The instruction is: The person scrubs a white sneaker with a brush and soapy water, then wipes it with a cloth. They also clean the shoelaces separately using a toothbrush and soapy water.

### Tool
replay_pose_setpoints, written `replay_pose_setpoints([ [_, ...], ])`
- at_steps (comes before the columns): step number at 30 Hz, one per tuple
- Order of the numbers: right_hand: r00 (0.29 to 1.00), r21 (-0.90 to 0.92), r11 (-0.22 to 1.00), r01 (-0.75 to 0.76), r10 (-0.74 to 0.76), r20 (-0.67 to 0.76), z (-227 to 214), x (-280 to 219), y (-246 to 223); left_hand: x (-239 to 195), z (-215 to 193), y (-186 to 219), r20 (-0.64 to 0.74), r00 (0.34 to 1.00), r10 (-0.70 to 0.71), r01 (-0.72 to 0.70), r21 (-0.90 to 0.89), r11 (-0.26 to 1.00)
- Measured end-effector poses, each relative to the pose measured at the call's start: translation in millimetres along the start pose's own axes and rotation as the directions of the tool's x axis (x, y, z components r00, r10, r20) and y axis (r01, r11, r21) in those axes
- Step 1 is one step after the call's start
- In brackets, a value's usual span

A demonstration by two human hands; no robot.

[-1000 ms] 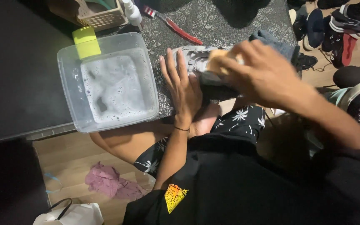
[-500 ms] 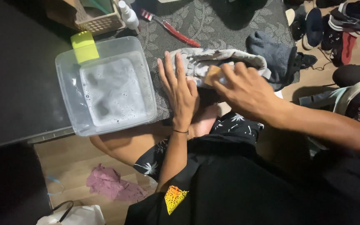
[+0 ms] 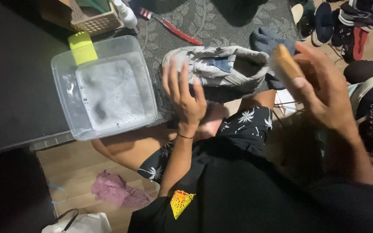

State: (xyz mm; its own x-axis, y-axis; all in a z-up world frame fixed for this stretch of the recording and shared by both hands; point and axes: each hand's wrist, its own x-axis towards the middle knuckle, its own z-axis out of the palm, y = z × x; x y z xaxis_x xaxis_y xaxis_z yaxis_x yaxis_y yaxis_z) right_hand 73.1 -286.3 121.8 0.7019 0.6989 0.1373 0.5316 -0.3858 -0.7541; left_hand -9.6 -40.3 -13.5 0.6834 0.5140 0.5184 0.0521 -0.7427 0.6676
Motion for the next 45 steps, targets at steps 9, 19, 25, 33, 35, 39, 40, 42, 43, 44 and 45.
replay_pose_setpoints([
  [9,0.933,0.365,0.928,0.076,0.062,-0.354,49,-9,29,36,1,34,0.175,0.961,0.213,-0.185,-0.167,0.969],
  [19,0.992,-0.118,0.985,0.124,-0.125,0.001,99,-2,15,88,-4,31,0.163,0.986,0.022,0.026,-0.284,0.958],
  [25,0.978,-0.134,0.970,0.204,-0.195,0.079,101,0,17,79,-14,37,0.190,0.971,0.144,-0.096,-0.244,0.965],
  [33,0.971,0.086,0.970,0.229,-0.233,0.043,99,-5,21,46,-16,10,0.370,0.850,0.376,-0.269,-0.310,0.912],
  [35,0.963,0.140,0.953,0.269,-0.265,-0.041,99,-5,21,41,-19,14,0.206,0.914,0.349,-0.276,-0.313,0.909],
  [39,0.939,0.231,0.915,0.331,-0.294,-0.181,104,-15,54,20,-17,7,0.099,0.963,0.252,-0.220,-0.256,0.941],
  [40,0.933,0.130,0.936,0.327,-0.298,-0.200,100,-17,63,13,-16,5,0.042,0.982,0.187,-0.175,-0.205,0.963],
  [42,0.928,0.028,0.949,0.315,-0.302,-0.220,89,-16,68,3,-12,-1,-0.016,0.992,0.123,-0.124,-0.159,0.980],
  [43,0.939,-0.181,0.950,0.254,-0.287,-0.189,83,-13,64,-2,-10,-6,-0.015,1.000,0.022,-0.023,-0.084,0.996],
  [44,0.950,-0.383,0.904,0.189,-0.267,-0.162,78,-10,60,-7,-8,-10,-0.022,0.997,-0.078,0.078,-0.008,0.997],
  [45,0.950,-0.385,0.903,0.192,-0.269,-0.159,78,-9,59,-8,-8,-12,-0.026,0.996,-0.080,0.080,-0.010,0.997],
])
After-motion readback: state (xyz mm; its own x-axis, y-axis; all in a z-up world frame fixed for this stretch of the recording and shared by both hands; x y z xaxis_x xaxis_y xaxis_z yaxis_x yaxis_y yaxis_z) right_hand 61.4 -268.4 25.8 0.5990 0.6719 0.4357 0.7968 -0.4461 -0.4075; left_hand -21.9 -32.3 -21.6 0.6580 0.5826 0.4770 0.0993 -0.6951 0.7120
